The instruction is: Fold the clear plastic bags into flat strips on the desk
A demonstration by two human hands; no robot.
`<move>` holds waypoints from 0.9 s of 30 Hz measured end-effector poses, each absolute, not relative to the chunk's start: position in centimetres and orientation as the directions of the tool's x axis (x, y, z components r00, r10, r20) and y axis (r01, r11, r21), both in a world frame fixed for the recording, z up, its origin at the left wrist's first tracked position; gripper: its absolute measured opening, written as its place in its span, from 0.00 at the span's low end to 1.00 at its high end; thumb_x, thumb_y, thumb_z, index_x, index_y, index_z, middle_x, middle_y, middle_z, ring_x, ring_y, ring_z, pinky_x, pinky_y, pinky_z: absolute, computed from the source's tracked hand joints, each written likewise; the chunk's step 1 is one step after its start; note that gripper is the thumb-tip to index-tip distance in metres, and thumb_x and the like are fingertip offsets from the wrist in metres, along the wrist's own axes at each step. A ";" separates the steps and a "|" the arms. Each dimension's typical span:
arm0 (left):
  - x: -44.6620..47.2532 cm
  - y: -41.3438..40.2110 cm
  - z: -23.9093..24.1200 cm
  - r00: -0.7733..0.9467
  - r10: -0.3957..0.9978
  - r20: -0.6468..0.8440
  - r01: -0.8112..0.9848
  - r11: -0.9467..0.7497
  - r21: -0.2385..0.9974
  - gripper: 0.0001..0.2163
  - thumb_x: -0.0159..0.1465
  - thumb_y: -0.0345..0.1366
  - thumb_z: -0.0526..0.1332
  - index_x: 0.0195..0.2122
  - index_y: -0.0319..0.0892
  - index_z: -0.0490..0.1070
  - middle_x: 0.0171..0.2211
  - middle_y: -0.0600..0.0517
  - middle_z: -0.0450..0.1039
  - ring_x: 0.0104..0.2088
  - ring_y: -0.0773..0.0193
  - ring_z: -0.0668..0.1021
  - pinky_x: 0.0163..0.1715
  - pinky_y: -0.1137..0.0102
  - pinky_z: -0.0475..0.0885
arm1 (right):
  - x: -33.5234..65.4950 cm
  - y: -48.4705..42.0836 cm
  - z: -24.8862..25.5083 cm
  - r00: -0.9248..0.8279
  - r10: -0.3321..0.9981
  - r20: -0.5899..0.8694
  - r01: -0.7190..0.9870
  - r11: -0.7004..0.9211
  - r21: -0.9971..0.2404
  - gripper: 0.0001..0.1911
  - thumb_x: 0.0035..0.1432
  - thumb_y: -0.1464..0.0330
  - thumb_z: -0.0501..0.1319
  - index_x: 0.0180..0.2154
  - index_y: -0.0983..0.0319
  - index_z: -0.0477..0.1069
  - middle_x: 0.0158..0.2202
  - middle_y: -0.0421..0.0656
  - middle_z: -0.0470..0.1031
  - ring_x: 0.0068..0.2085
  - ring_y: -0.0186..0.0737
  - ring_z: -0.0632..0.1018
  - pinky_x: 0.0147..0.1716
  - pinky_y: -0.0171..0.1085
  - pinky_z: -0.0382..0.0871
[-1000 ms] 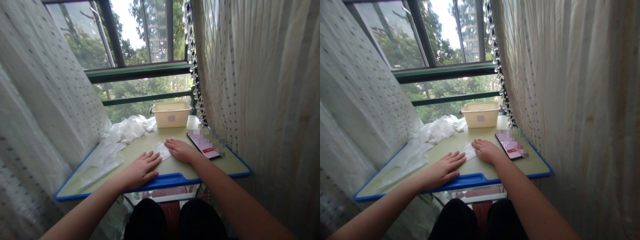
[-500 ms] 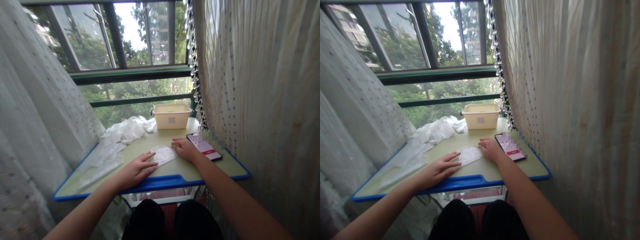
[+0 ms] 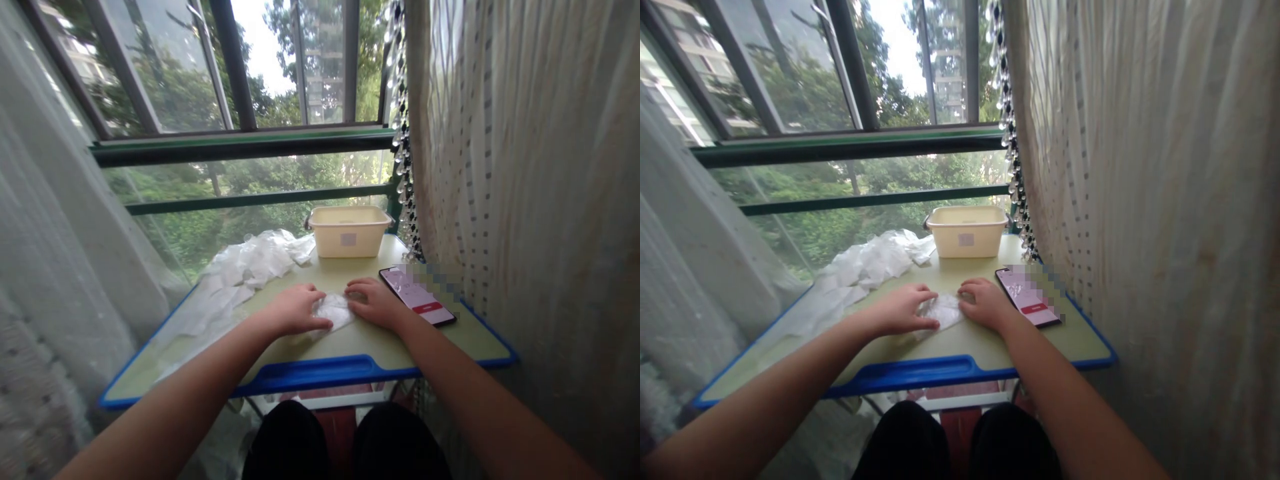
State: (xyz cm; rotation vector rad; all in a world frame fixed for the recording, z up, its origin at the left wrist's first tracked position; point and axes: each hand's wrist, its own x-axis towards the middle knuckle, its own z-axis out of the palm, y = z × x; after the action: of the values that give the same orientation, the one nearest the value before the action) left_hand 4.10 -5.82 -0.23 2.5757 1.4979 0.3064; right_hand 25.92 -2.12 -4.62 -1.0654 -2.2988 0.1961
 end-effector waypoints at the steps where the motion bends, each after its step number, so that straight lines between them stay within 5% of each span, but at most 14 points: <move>1: 4.3 -5.8 -0.3 0.470 0.878 0.091 0.853 -0.479 0.208 0.28 0.46 0.56 0.60 0.44 0.44 0.71 0.43 0.45 0.70 0.40 0.53 0.73 0.41 0.65 0.65 | 25.9 -2.2 -4.6 -0.526 0.730 0.437 0.646 0.677 -0.352 0.15 0.49 0.65 0.58 0.40 0.61 0.74 0.43 0.45 0.73 0.46 0.42 0.71 0.49 0.40 0.61; 8: 3.7 -6.6 -0.7 0.392 0.912 0.120 0.898 -0.408 0.167 0.27 0.46 0.60 0.56 0.36 0.43 0.73 0.36 0.45 0.71 0.35 0.54 0.73 0.35 0.67 0.65 | 25.8 -2.1 -4.6 -0.547 0.739 0.393 0.666 0.669 -0.330 0.20 0.56 0.64 0.52 0.49 0.61 0.67 0.52 0.46 0.67 0.52 0.42 0.66 0.53 0.40 0.57; 13: 3.1 -6.7 -0.5 0.286 0.952 0.108 0.938 -0.301 0.173 0.30 0.49 0.63 0.50 0.35 0.41 0.72 0.31 0.45 0.72 0.31 0.53 0.73 0.29 0.66 0.64 | 25.7 -2.0 -4.5 -0.388 0.796 0.464 0.770 0.557 -0.311 0.14 0.57 0.68 0.51 0.42 0.64 0.70 0.42 0.48 0.71 0.45 0.41 0.69 0.47 0.38 0.61; 17: 3.3 -5.8 -1.3 0.180 0.954 0.238 0.951 -0.231 0.206 0.25 0.57 0.54 0.48 0.42 0.38 0.69 0.37 0.43 0.72 0.38 0.54 0.73 0.36 0.65 0.65 | 25.5 -2.0 -4.3 -0.318 0.837 0.445 0.849 0.460 -0.259 0.12 0.56 0.67 0.51 0.37 0.64 0.71 0.36 0.48 0.73 0.40 0.42 0.70 0.42 0.38 0.62; 23: 4.3 -3.8 -2.3 0.153 0.971 0.182 0.867 -0.220 0.448 0.19 0.55 0.46 0.56 0.43 0.38 0.68 0.38 0.46 0.72 0.36 0.59 0.74 0.35 0.69 0.67 | 24.4 -3.2 -3.8 -0.151 0.938 0.311 0.943 0.231 -0.240 0.19 0.55 0.56 0.50 0.25 0.61 0.71 0.29 0.47 0.75 0.32 0.43 0.73 0.30 0.38 0.62; 27: 4.3 -3.5 -2.7 0.145 0.969 0.200 0.861 -0.223 0.458 0.18 0.51 0.45 0.60 0.39 0.39 0.69 0.36 0.46 0.72 0.35 0.59 0.74 0.36 0.69 0.66 | 22.7 -3.7 -2.5 -0.107 0.977 0.186 0.927 0.165 -0.337 0.19 0.51 0.55 0.53 0.25 0.63 0.73 0.25 0.50 0.75 0.29 0.43 0.74 0.26 0.36 0.61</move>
State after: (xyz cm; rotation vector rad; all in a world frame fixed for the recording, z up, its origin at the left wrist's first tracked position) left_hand 4.30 -3.47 -2.70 2.1872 1.7904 0.6731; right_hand 22.72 -3.65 -2.50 -1.8116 -2.0885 0.1910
